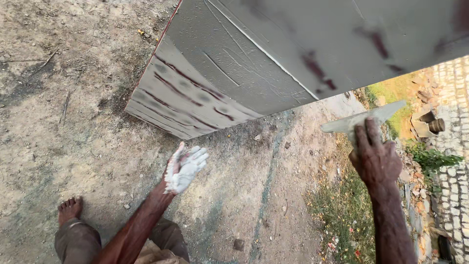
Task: The person applies cement plaster to a vertical pillar using a trowel, smoothing the surface in repeated upward and downward strokes. The person occasionally scrapes excess material from the trowel with their hand.
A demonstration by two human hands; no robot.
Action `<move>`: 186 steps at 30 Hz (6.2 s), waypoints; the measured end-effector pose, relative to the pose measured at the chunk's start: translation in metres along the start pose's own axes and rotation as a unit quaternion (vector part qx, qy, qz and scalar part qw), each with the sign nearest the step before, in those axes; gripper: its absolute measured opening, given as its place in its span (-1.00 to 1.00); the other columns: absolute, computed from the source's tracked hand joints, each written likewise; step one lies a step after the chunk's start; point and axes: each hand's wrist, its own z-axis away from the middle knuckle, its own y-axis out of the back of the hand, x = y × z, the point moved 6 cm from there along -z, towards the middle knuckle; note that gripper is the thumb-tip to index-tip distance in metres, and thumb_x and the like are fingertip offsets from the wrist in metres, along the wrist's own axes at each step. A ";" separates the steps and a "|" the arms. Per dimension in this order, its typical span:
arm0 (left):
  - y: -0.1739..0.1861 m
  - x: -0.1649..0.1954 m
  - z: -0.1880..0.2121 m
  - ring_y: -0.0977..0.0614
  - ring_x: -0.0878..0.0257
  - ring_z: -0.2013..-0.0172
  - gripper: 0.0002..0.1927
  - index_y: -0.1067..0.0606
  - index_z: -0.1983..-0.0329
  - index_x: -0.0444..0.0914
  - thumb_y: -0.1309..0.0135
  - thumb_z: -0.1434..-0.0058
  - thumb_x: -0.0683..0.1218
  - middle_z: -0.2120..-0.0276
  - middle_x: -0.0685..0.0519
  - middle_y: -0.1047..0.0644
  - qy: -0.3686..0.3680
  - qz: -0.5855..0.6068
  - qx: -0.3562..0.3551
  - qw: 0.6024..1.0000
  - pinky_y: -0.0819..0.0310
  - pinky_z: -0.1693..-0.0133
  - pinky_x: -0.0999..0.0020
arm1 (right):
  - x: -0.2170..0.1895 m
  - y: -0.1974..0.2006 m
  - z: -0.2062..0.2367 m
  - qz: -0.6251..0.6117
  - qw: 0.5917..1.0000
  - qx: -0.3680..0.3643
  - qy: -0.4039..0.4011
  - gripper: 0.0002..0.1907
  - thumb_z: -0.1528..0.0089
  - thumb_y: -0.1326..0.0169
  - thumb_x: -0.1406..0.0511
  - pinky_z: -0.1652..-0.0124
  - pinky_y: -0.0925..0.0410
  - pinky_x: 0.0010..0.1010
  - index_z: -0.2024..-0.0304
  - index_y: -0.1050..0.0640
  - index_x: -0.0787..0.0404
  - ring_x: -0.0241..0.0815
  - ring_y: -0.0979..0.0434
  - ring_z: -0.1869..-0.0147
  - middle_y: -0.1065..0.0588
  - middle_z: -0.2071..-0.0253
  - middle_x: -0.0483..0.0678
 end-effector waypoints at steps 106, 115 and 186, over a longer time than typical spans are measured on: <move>-0.126 0.030 0.053 -0.12 -0.19 -0.47 0.00 -0.07 -0.50 -0.47 -0.01 -0.32 0.35 -0.49 -0.34 -0.09 0.067 0.217 -0.306 0.925 -0.11 -0.41 -0.05 | -0.395 0.090 0.124 -0.913 -0.406 0.035 -0.030 -0.38 -0.22 -0.12 0.20 0.43 -0.52 -0.46 -0.33 -0.39 0.21 -0.11 -0.51 0.18 -0.50 -0.11 0.24; -0.081 0.104 0.099 -0.03 -0.19 -0.52 -0.11 -0.06 -0.48 -0.50 -0.02 -0.39 0.23 -0.53 -0.32 -0.02 -0.008 0.196 -0.256 0.947 0.11 -0.49 -0.08 | -0.214 0.016 0.084 -0.961 0.089 0.124 -0.231 -0.07 -0.08 -0.24 0.30 0.36 -0.56 -0.38 -0.47 -0.15 0.07 -0.09 -0.59 0.25 -0.52 0.06 0.13; -0.110 -0.031 0.018 -0.33 -0.16 -0.36 -0.13 -0.22 -0.35 -0.41 0.04 -0.27 0.36 -0.37 -0.28 -0.30 0.030 0.180 -0.111 0.977 -0.20 -0.36 -0.03 | -0.362 0.063 0.120 -0.906 -0.416 -0.017 0.070 -0.37 -0.32 -0.15 0.19 0.22 -0.57 -0.30 -0.37 -0.31 0.27 -0.01 -0.52 0.17 -0.46 0.04 0.23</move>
